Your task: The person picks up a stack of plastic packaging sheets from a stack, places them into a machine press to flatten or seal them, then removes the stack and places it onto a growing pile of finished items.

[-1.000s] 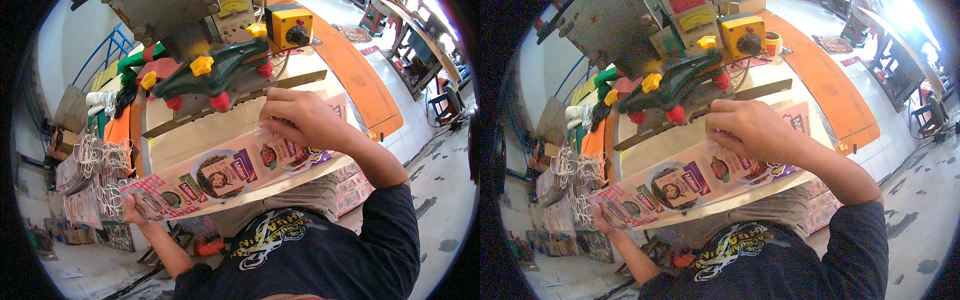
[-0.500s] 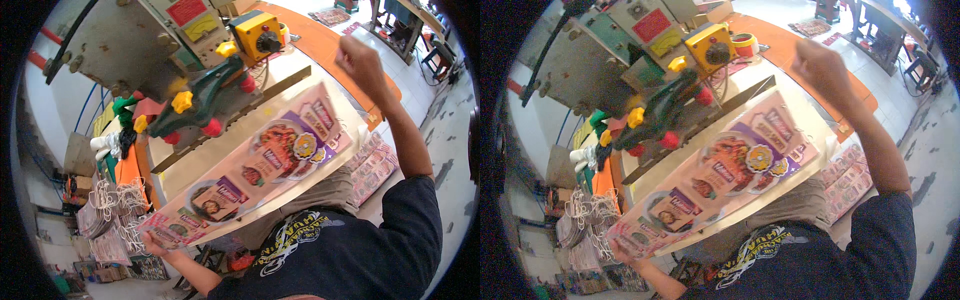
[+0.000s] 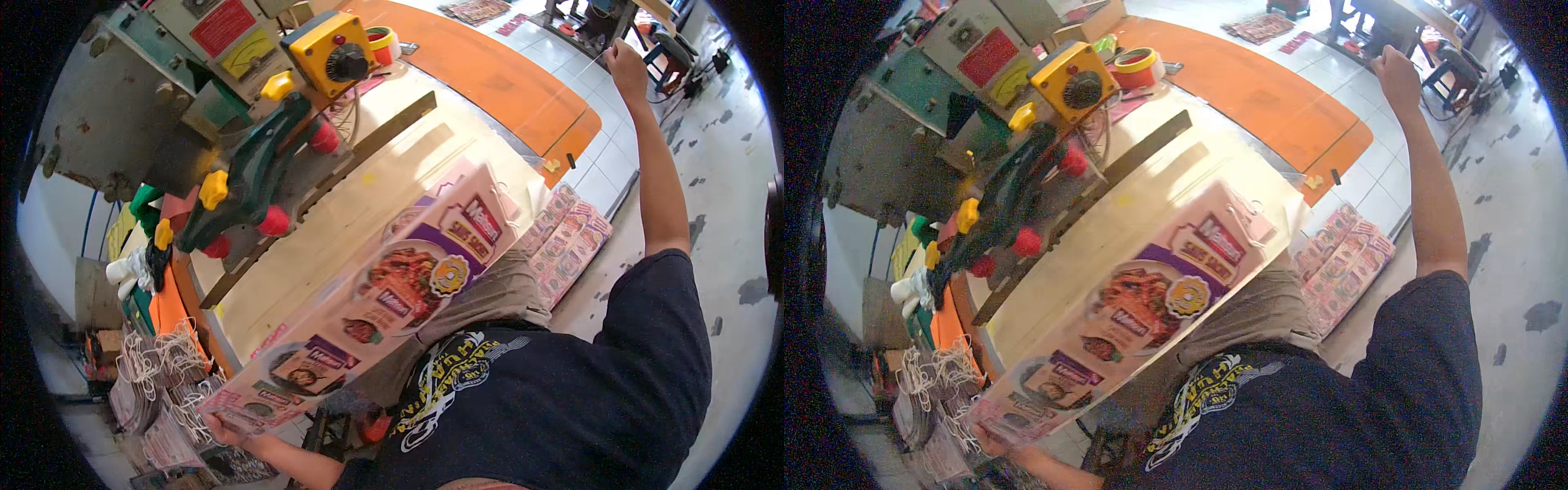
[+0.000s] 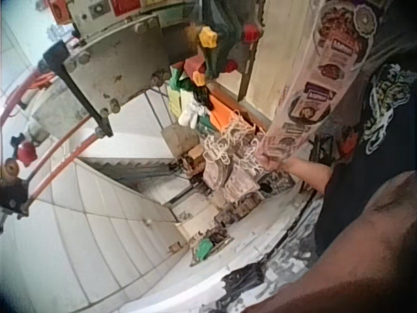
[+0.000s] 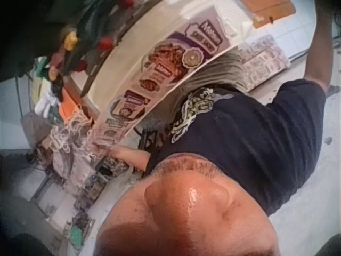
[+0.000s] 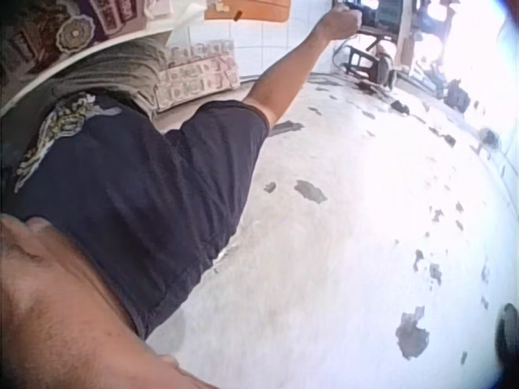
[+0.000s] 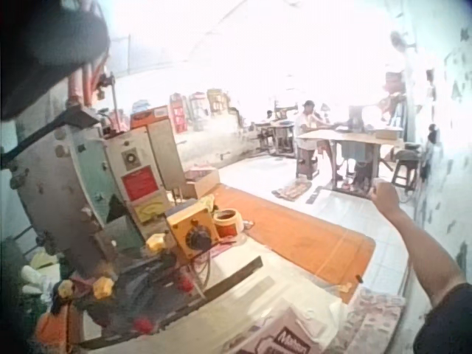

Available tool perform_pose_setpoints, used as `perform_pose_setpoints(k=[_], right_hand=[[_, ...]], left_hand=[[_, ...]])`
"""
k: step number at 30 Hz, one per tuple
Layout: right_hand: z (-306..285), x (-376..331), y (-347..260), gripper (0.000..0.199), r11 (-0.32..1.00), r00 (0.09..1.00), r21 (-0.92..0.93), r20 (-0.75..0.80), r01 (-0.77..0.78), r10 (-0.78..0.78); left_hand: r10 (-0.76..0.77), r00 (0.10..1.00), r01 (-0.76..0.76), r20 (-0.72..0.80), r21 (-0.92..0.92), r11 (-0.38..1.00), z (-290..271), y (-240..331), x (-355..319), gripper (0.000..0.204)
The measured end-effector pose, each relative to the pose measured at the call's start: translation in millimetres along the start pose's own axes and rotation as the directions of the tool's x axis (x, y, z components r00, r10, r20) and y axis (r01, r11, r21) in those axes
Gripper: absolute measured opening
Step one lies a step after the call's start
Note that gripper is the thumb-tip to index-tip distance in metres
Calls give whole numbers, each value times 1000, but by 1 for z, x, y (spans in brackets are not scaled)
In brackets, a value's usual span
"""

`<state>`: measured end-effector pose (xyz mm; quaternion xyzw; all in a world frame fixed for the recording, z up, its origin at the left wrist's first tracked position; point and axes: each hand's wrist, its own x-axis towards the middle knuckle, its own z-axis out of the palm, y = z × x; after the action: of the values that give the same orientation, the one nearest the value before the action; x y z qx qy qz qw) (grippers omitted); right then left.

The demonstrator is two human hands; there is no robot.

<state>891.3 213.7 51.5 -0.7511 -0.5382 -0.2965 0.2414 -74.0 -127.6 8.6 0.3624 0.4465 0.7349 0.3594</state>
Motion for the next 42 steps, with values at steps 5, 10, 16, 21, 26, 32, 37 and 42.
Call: perform_pose_setpoints(k=[5,10,16,21,26,32,37,42], right_hand=[[-2,-6,36,25,988,989,-80,44,-134,138],[19,-14,57,28,989,989,-40,33,-144,145],[-17,-32,-19,27,492,857,718,501,-492,126],[-83,-80,-152,34,211,668,731,680,-649,-303],[-106,-109,-210,34,109,580,746,592,-657,-560],[-135,-123,-242,27,115,467,821,426,-559,-775],[-149,-116,-249,30,257,438,812,516,-524,-737],[-157,-103,-239,33,298,528,885,455,-358,-717]], left_hand=[[-9,1000,9,-2,13,1000,-26,-5,5,41],[2,990,-5,144,23,1000,-11,-11,9,40],[-28,982,37,188,-42,998,15,-6,9,38],[-31,998,28,-51,-66,997,8,-11,5,40],[-72,984,116,163,-279,953,-5,-13,11,43],[-34,990,30,-139,-34,999,7,-15,0,48],[-36,990,56,139,-142,988,-12,-23,-2,57],[27,903,57,428,-183,981,-24,-44,19,70]])
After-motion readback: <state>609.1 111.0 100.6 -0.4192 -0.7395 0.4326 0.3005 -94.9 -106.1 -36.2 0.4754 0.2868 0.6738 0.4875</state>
